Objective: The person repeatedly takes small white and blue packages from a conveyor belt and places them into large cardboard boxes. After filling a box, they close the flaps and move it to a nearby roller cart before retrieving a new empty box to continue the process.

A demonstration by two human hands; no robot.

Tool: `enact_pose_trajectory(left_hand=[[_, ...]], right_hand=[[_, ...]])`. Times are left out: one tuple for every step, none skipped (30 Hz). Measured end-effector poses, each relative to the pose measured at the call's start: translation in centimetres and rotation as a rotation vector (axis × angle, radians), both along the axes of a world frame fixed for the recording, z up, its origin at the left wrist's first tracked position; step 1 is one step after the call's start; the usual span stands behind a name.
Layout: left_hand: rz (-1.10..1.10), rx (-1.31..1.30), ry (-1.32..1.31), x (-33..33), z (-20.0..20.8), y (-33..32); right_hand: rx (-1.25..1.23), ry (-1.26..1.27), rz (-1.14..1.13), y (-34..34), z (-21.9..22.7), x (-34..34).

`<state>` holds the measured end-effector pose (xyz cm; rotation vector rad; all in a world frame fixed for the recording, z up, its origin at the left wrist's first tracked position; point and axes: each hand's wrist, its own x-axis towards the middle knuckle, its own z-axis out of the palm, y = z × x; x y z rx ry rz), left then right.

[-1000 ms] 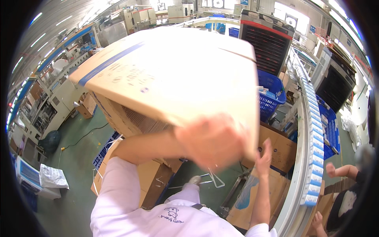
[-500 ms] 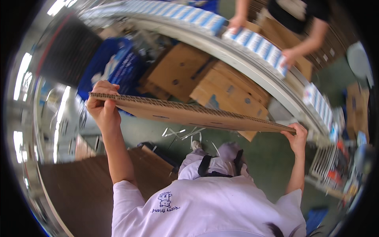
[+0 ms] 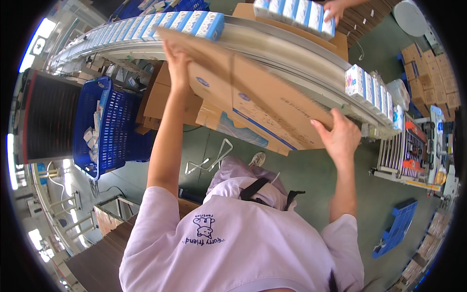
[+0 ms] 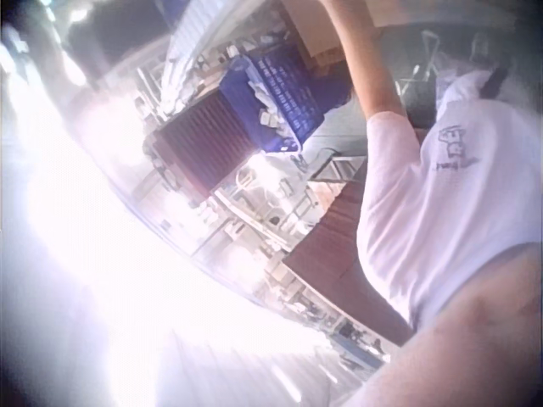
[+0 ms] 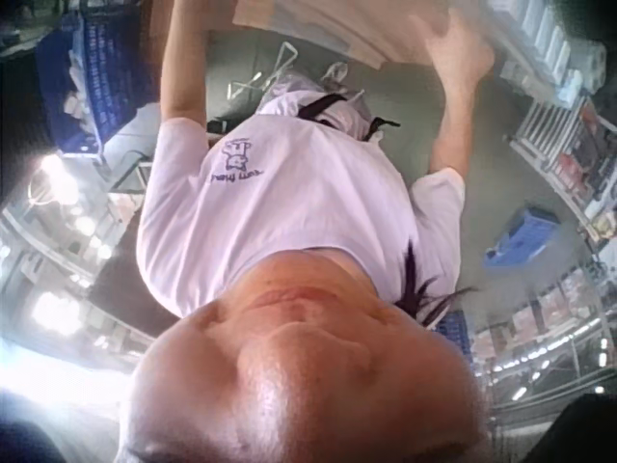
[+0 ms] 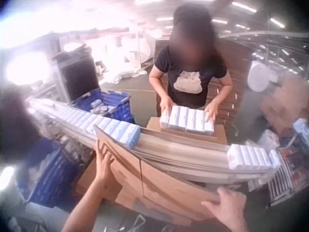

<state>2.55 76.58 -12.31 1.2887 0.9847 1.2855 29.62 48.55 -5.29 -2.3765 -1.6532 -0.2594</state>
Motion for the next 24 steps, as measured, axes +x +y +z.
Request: enact_pose_trajectory(left_hand=[[0.01, 0.051, 0.135, 0.5, -3.2, -0.3], [0.027, 0.103, 0.27, 0.9, -6.4, -0.6], [-0.113, 0.046, 0.234, 0.5, -9.2, -0.4], [0.011, -0.229, 0.319, -0.1, -10.6, -0.5], [0.109, -0.213, 0.263, -0.7, -10.4, -0.6], [0.203, -0.198, 0.205, -1.0, -10.0, 0.0], [0.207, -0.137, 0.116, -1.0, -8.3, 1.1], [0.218, -0.087, 0.032, -1.4, -5.8, 1.9], [0.212, -0.058, 0.051, -1.6, -3.6, 3.1], [0.201, -0.05, 0.081, -1.5, -1.4, 3.8], [0.185, -0.04, 0.109, -0.9, 0.7, 4.7], [0.175, -0.03, 0.137, -0.8, 1.6, 5.6], [0.172, 0.015, 0.207, -0.6, 1.4, 6.5], [0.172, 0.058, 0.278, -0.6, 1.3, 7.1], [0.132, 0.12, 0.164, -0.6, 1.0, 7.0], [0.133, 0.153, 0.098, -0.2, -0.2, 7.2], [0.143, 0.171, 0.105, 0.1, -0.4, 6.9], [0.156, 0.19, 0.114, 0.2, -0.6, 6.3], [0.161, 0.173, 0.135, 0.4, -0.2, 5.7], [0.155, 0.159, 0.092, 0.3, -0.2, 5.6], [0.14, 0.117, 0.059, -0.4, 0.0, 5.1], [0.114, 0.081, 0.032, -1.0, 0.6, 4.4], [0.107, 0.019, -0.046, -1.5, 0.9, 3.5], [0.076, -0.057, -0.071, -2.3, 2.1, 2.3]], right_hand=[[-0.039, 0.019, -0.012, 0.7, 0.4, 1.4], [-0.084, 0.039, -0.023, 1.3, 0.7, 2.5], [-0.132, 0.09, -0.029, 1.8, 0.9, 3.3], [-0.128, 0.084, -0.004, 2.1, 0.8, 3.8], [-0.124, 0.074, 0.011, 1.9, 0.6, 3.7], [-0.12, 0.064, 0.023, 1.7, 0.5, 3.4], [-0.011, 0.005, 0.115, 1.3, 0.0, 3.1], [0.007, 0.006, 0.131, 1.2, 0.4, 1.9], [0.024, 0.006, 0.117, 1.3, 0.5, 0.7], [0.03, 0.009, 0.101, 1.2, 0.5, -0.2], [0.001, 0.02, 0.076, 1.1, 0.5, -0.9], [-0.027, 0.03, 0.057, 1.0, 0.6, -1.4], [-0.051, 0.033, 0.038, 0.8, 0.8, -1.7], [-0.04, 0.034, 0.043, 0.8, 0.9, -2.0], [-0.03, 0.036, 0.051, 0.8, 1.1, -2.2], [-0.015, 0.035, 0.052, 1.1, 1.1, -2.0], [-0.006, 0.056, 0.041, 1.2, 0.9, -1.5], [-0.075, 0.128, 0.027, 1.3, 1.0, -0.5], [-0.135, 0.203, 0.002, 1.2, 1.2, 0.7], [-0.195, 0.277, -0.022, 1.3, 1.5, 1.5], [-0.244, 0.351, -0.039, 1.8, 2.0, 2.3], [-0.284, 0.432, -0.064, 2.4, 2.3, 2.8], [-0.361, 0.459, -0.05, 3.3, 2.8, 3.2], [-0.468, 0.505, -0.07, 4.1, 3.3, 3.7]])
